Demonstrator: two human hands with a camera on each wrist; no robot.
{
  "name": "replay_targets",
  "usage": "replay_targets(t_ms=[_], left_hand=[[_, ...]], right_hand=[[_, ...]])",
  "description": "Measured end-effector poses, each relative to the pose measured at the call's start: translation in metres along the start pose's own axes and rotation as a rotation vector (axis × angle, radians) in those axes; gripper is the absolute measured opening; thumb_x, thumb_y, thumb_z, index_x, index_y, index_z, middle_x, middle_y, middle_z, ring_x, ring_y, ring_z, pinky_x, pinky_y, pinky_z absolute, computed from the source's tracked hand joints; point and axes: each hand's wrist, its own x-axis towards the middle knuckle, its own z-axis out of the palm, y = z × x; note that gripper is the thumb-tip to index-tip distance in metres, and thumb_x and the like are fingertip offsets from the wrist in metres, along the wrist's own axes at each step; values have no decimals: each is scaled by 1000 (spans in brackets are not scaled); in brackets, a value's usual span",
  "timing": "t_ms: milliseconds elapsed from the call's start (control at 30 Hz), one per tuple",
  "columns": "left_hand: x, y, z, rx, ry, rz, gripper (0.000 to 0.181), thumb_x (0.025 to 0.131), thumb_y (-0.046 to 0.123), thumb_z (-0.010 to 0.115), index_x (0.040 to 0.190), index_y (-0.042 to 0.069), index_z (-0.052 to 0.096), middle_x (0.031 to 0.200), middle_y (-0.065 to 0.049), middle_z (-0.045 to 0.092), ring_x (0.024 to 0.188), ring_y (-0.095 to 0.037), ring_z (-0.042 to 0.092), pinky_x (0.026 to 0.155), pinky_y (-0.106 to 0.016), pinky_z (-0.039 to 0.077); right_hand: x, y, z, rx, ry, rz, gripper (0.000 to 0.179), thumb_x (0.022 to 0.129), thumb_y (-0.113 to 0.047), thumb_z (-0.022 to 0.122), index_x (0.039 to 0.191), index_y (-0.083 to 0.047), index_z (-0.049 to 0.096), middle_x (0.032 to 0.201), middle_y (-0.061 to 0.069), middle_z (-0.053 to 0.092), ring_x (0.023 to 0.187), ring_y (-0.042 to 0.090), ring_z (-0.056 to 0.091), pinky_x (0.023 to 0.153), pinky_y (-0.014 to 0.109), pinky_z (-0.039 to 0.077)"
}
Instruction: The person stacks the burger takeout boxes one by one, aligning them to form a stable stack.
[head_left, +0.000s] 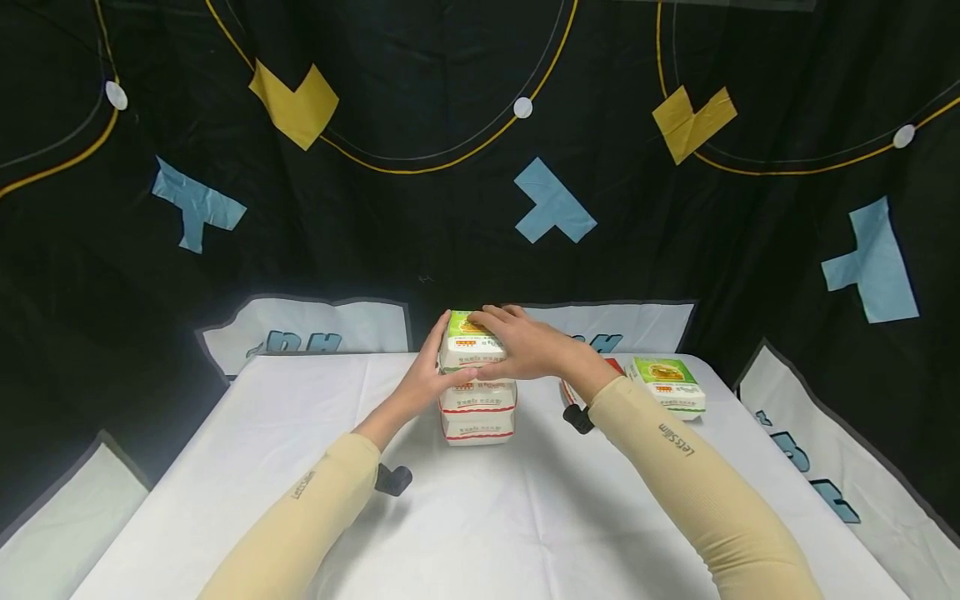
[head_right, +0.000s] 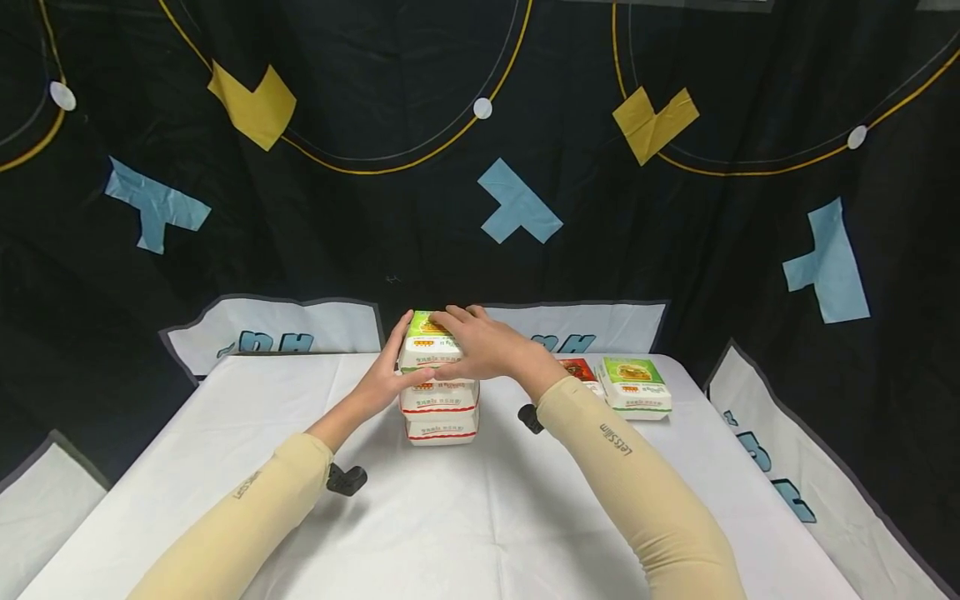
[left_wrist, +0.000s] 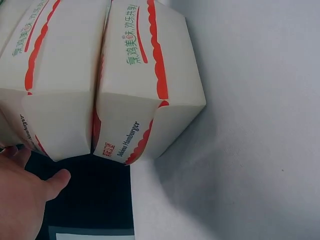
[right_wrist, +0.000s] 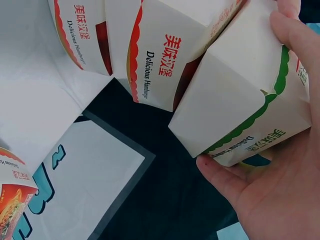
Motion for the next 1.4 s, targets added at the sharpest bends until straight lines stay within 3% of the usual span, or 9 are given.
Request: replay_targets(t_ms=[167,467,733,1000,1400], left_hand=[[1,0,0,-10,-2,3,98,90,36,74,159,46,5,168,5,11,150,-26,27,116,-60,32],[3,3,-4,-12,-9,-3,97,89,30,76,160,37,10,166,-1,19,147,-30,30,113,-60,36],[-8,41,-9,-12,-49,-1,96,89,21,76,161,18,13,164,-12,23,143,-33,35,111,-57,40],[-10,47,-9,9,-48,-8,96,89,22,77,161,19,14,162,-13,26,141,-34,37,106,-55,46],[-12,44,-10,12,-23,-16,97,87,21,79,161,19,17,162,-13,26,144,-35,33,110,-59,40]], right_hand=[[0,-1,0,4,5,1,90,84,-62,70,157,-31,28,162,-2,30,145,31,28,90,42,54],[-2,0,-3,26,-15,9,93,82,-56,76,158,-34,27,166,3,24,146,32,26,90,43,55],[-5,2,-5,73,-16,13,93,82,-53,78,158,-35,27,167,3,21,150,31,20,96,46,52],[-9,5,-7,104,-23,17,97,80,-51,81,159,-35,26,168,3,18,152,29,15,100,48,50],[-23,21,-12,168,-23,33,102,76,-43,87,159,-30,29,167,3,22,150,30,18,105,57,46]])
